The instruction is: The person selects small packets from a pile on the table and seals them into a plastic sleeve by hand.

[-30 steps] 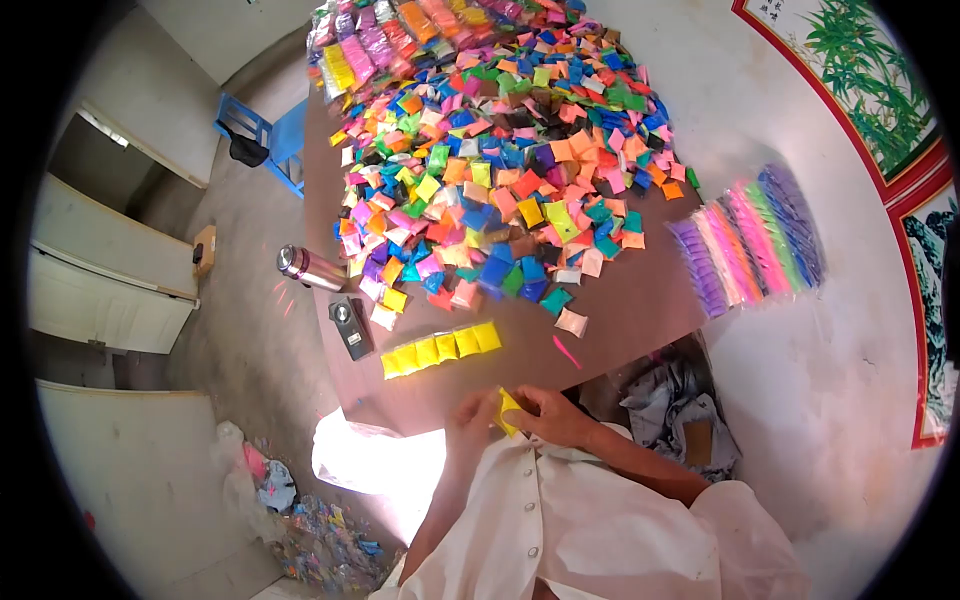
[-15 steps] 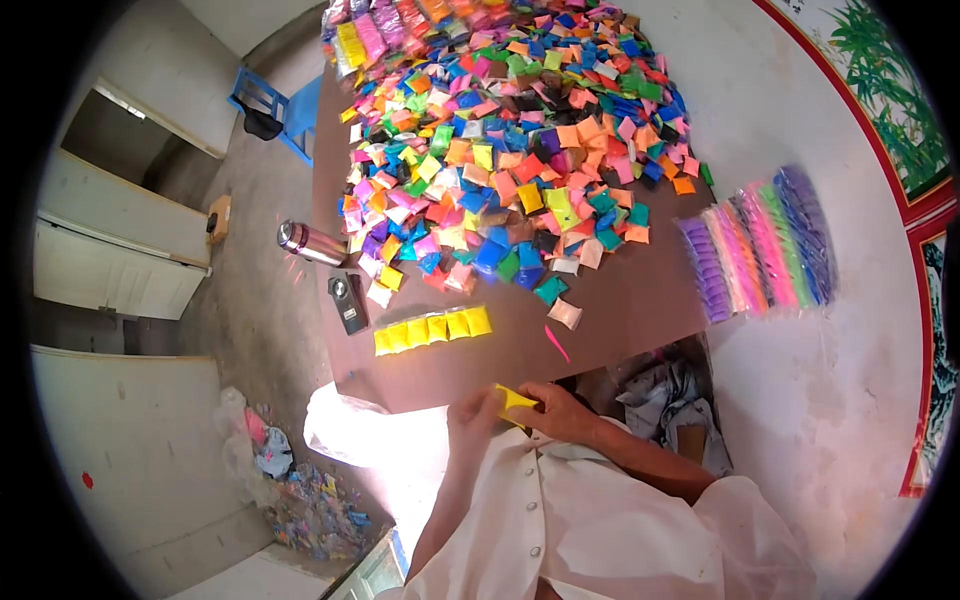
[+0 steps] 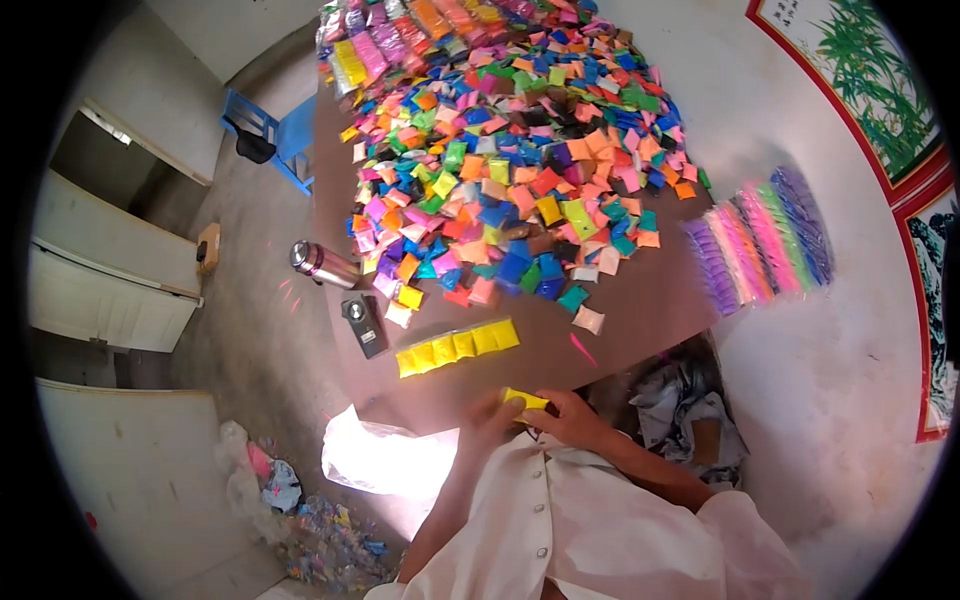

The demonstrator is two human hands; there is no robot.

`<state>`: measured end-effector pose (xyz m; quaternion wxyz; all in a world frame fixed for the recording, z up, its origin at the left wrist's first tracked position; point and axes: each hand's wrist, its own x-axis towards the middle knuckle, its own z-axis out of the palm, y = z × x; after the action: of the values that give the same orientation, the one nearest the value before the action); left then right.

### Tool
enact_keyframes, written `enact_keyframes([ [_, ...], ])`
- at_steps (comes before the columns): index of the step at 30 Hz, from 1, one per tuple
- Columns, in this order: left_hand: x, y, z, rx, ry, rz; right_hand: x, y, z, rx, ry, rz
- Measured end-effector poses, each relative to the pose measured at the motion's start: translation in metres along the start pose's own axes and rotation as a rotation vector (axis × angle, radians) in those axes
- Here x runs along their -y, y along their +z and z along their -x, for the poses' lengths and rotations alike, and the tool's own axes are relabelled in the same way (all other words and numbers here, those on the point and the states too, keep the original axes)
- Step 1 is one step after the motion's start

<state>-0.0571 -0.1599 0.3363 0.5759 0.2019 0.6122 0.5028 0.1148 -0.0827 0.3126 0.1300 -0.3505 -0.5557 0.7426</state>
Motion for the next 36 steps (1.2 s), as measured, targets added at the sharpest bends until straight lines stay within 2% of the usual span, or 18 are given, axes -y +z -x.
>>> enact_keyframes([
  [1,0.001,-0.010,0.000,-0.006,0.000,0.002,0.002,0.010,-0.002,-0.019,0.035,-0.088],
  [4,0.004,-0.039,-0.004,0.050,-0.015,0.006,-0.011,0.027,-0.013,-0.022,0.049,-0.034],
  [6,0.002,-0.058,-0.003,0.111,-0.068,-0.116,0.001,0.039,-0.017,-0.050,0.044,-0.031],
  [8,0.013,-0.073,-0.007,0.105,-0.053,-0.068,0.000,0.049,-0.021,-0.084,0.040,-0.031],
  [10,0.022,-0.086,-0.009,0.108,-0.036,-0.016,-0.015,0.054,-0.024,-0.057,0.006,0.153],
  [13,0.022,-0.102,-0.012,0.170,-0.010,-0.059,-0.022,0.068,-0.027,-0.080,-0.032,0.172],
  [16,0.029,-0.111,-0.018,0.161,0.001,-0.033,-0.025,0.079,-0.029,-0.090,0.011,0.078],
  [20,0.026,-0.113,-0.021,0.175,0.000,0.008,-0.011,0.087,-0.027,-0.179,0.075,-0.010],
  [25,0.014,-0.103,-0.014,0.185,-0.022,-0.013,0.006,0.084,-0.026,-0.206,-0.070,0.188],
  [30,0.029,-0.098,-0.016,0.163,0.008,-0.066,0.005,0.076,-0.025,-0.179,-0.108,0.184],
  [36,0.018,-0.059,-0.013,0.114,0.021,-0.130,0.002,0.044,-0.015,-0.138,-0.074,0.150],
])
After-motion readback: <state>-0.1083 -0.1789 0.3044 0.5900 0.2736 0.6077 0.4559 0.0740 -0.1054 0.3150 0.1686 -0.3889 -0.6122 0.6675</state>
